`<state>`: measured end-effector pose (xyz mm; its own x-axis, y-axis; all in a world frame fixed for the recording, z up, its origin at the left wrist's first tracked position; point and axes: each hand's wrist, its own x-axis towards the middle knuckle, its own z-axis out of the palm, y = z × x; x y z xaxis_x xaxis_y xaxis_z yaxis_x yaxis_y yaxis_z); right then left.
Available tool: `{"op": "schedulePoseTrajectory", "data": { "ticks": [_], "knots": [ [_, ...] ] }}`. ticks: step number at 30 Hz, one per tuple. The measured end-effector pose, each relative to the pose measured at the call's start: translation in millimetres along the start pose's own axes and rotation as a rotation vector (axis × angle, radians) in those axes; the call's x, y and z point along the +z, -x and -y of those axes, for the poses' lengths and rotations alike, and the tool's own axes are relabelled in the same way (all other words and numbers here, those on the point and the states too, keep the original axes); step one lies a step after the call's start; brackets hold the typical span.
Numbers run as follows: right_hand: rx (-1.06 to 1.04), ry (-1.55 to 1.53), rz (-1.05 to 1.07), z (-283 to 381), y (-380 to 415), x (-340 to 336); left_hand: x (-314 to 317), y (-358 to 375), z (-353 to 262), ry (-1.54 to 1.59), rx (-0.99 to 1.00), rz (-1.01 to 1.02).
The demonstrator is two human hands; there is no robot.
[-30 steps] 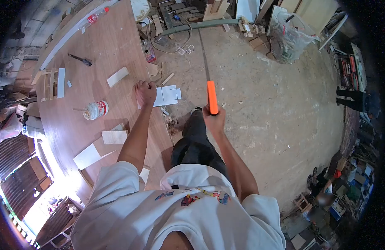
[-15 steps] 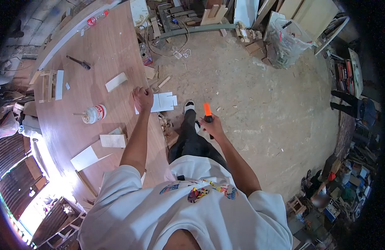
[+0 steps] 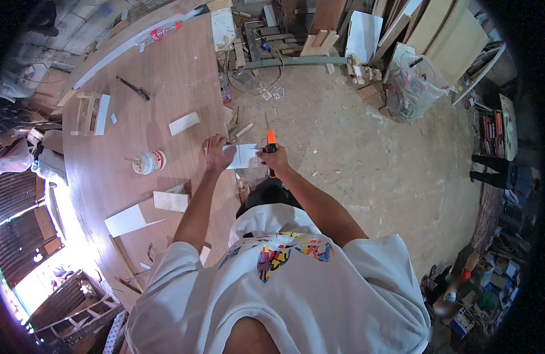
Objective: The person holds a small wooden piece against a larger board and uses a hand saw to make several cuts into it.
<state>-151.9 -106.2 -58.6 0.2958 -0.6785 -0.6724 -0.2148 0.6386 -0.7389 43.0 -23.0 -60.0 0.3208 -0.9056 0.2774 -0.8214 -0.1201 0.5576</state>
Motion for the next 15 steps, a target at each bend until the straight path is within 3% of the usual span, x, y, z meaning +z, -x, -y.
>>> {"op": "schedulePoseTrajectory", "data": {
  "ticks": [1, 4, 5, 8, 10, 11, 12, 13, 15],
  "knots": [
    [-0.001, 0.005, 0.009, -4, -2, -2, -12, 3, -5, -0.005, -0.006, -0.006],
    [0.06, -0.027, -0.001, 0, -7, -4, -39, 8, -4, -0.062, 0.017, 0.348],
    [0.03, -0.05, -0.015, 2, -4, -4, -43, 8, -3, -0.07, 0.012, 0.337],
    [-0.095, -0.048, 0.015, 23, 13, -2, -46, 6, -4, -0.007, -0.099, 0.426],
    [-0.187, -0.018, 0.06, 25, 9, -7, -57, -6, -25, -0.209, -0.326, 0.582],
    [-0.291, -0.024, 0.097, 28, 1, -13, -59, -7, -28, -0.213, -0.329, 0.573],
    [-0.394, -0.029, 0.131, 28, -4, -22, -59, -5, -29, -0.214, -0.185, 0.431],
    [-0.401, -0.029, 0.136, 39, 1, -31, -59, -4, -30, -0.215, -0.037, 0.286],
    [-0.378, 0.2, 0.156, 60, 14, -52, -55, -7, -29, -0.244, -0.029, 0.282]
  ]
}}
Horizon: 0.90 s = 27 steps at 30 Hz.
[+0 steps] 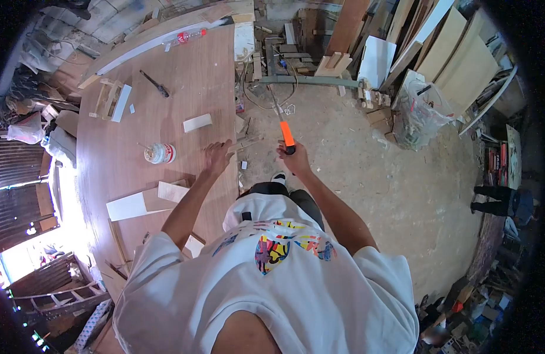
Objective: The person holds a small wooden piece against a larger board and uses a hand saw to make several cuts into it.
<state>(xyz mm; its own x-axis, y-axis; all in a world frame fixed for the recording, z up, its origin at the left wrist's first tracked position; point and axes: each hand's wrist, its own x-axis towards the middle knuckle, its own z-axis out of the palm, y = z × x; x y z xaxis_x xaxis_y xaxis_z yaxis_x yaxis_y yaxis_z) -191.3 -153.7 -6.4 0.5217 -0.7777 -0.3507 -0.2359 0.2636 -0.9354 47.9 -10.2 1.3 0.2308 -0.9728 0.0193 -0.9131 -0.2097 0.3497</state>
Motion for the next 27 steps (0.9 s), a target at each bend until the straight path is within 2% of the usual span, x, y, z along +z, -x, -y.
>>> {"op": "schedulePoseTrajectory", "data": {
  "ticks": [2, 4, 5, 8, 10, 13, 17, 20, 22, 23, 25, 27],
  "knots": [
    [0.014, -0.027, -0.002, 9, 12, -18, 3, -1, 0, -0.028, 0.006, 0.002],
    [0.019, 0.047, -0.01, 21, 29, -34, 7, -9, 1, -0.127, 0.14, -0.057],
    [0.009, -0.024, -0.019, 22, 39, -40, 9, -10, 2, -0.129, 0.142, -0.063],
    [-0.013, -0.023, -0.064, 15, 64, -53, 13, -10, -1, -0.165, 0.096, -0.097],
    [-0.001, 0.009, -0.027, 16, 78, -59, 1, -14, -10, -0.127, 0.063, 0.021],
    [0.067, -0.075, -0.12, 25, 94, -56, 4, -13, -11, -0.07, 0.007, -0.057],
    [0.082, -0.058, -0.157, 37, 100, -52, 4, -9, -7, -0.131, -0.069, -0.006],
    [0.09, -0.123, -0.153, 49, 102, -49, 1, -7, -15, 0.007, -0.1, -0.064],
    [-0.026, -0.019, -0.16, 60, 99, -46, -19, -9, -32, 0.284, -0.165, -0.157],
    [-0.029, -0.022, -0.161, 64, 96, -45, -31, -10, -41, 0.28, -0.162, -0.158],
    [-0.094, -0.1, -0.141, 74, 94, -43, -58, -10, -61, 0.742, -0.336, 0.06],
    [-0.105, -0.14, -0.137, 91, 94, -37, -64, -8, -69, 0.856, -0.295, 0.082]
  ]
}}
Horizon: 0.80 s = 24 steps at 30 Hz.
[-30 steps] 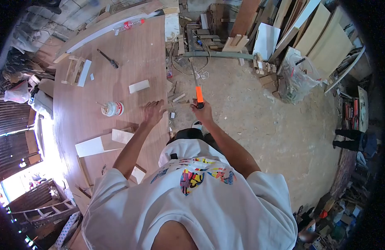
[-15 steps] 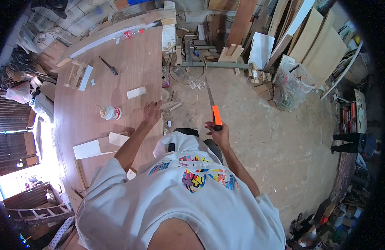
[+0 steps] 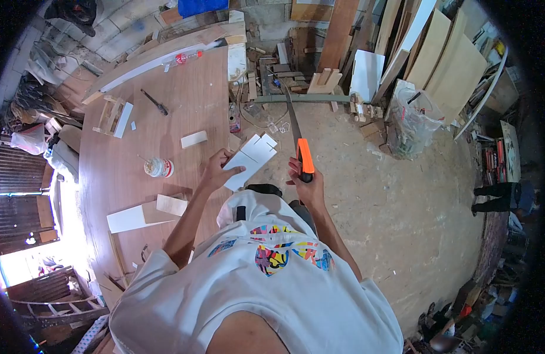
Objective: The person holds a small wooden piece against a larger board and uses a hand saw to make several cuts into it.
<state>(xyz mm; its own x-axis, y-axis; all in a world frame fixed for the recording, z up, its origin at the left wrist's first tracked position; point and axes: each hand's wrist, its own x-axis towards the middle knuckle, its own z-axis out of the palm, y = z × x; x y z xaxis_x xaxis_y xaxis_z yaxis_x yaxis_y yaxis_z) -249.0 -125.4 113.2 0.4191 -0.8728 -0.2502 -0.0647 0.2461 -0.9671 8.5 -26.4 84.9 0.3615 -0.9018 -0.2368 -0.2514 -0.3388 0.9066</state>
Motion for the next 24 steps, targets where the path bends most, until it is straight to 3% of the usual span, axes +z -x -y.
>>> {"op": "schedulePoseTrajectory", "data": {
  "ticks": [6, 12, 15, 16, 17, 24],
  "knots": [
    [-0.047, -0.074, 0.032, 23, 3, 17, 11, 9, -7, 0.233, 0.048, 0.115],
    [-0.038, -0.088, 0.027, 37, 6, 23, 14, 8, -15, 0.244, -0.085, 0.205],
    [-0.045, -0.083, 0.01, 38, 6, 22, 12, 24, -60, 0.142, -0.075, 0.255],
    [-0.043, -0.072, 0.01, 38, 6, 21, 14, 26, -65, 0.017, 0.02, 0.244],
    [-0.043, -0.072, 0.009, 40, 6, 21, 14, 26, -68, -0.109, 0.114, 0.232],
    [-0.092, -0.194, -0.022, 50, 11, 18, 22, 17, -64, -0.328, 0.169, 0.153]
  ]
}}
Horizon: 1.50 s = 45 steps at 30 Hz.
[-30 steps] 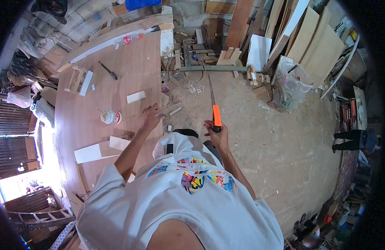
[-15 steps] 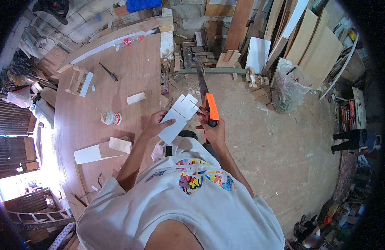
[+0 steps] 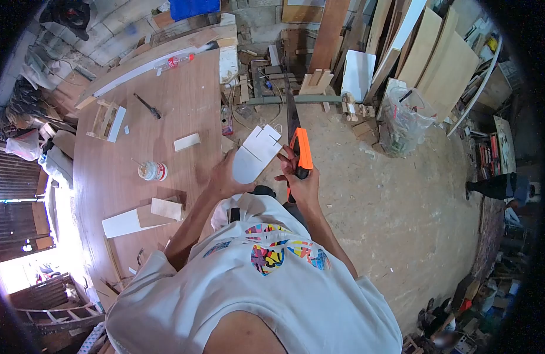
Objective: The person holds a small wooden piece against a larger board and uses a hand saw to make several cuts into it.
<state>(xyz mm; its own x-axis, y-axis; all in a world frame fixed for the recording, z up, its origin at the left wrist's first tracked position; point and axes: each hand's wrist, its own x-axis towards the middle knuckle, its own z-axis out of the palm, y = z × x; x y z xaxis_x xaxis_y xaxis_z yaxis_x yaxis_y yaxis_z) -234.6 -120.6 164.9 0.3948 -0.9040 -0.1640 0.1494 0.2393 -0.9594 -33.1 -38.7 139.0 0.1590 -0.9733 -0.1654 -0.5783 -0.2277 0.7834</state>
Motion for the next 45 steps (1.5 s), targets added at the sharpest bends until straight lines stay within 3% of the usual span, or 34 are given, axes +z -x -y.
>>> {"op": "schedulePoseTrajectory", "data": {
  "ticks": [5, 13, 24, 26, 33, 36, 38, 39, 41, 43, 45],
  "knots": [
    [-0.075, 0.072, -0.046, -9, 0, 1, 1, 0, -21, -0.228, 0.009, -0.165],
    [-0.052, 0.321, -0.163, -6, -1, 6, 17, 3, -22, -0.205, -0.037, -0.263],
    [0.001, 0.267, -0.127, -16, -3, 7, 18, 7, -32, -0.248, 0.027, -0.258],
    [0.01, 0.264, -0.124, -19, -2, 6, 16, 5, -31, -0.17, -0.049, -0.21],
    [0.01, 0.177, -0.158, -31, -4, -13, 9, 1, -12, 0.003, 0.023, -0.304],
    [0.05, 0.197, -0.168, -36, -4, -25, 11, -1, -5, 0.201, -0.033, -0.237],
    [0.071, 0.208, -0.173, -38, -2, -30, 27, -6, 13, 0.5, 0.033, -0.364],
    [0.099, 0.225, -0.183, -39, -1, -33, 22, -5, 12, 0.5, 0.033, -0.366],
    [0.125, 0.241, -0.195, -41, 1, -37, 10, -3, 12, 1.35, -0.08, 0.077],
    [0.173, 0.184, -0.211, -42, 2, -39, 11, -1, 3, 1.506, 0.008, 0.125],
    [0.178, 0.186, -0.219, -42, 5, -38, 11, -2, 2, 1.897, 0.082, 0.329]
  ]
}}
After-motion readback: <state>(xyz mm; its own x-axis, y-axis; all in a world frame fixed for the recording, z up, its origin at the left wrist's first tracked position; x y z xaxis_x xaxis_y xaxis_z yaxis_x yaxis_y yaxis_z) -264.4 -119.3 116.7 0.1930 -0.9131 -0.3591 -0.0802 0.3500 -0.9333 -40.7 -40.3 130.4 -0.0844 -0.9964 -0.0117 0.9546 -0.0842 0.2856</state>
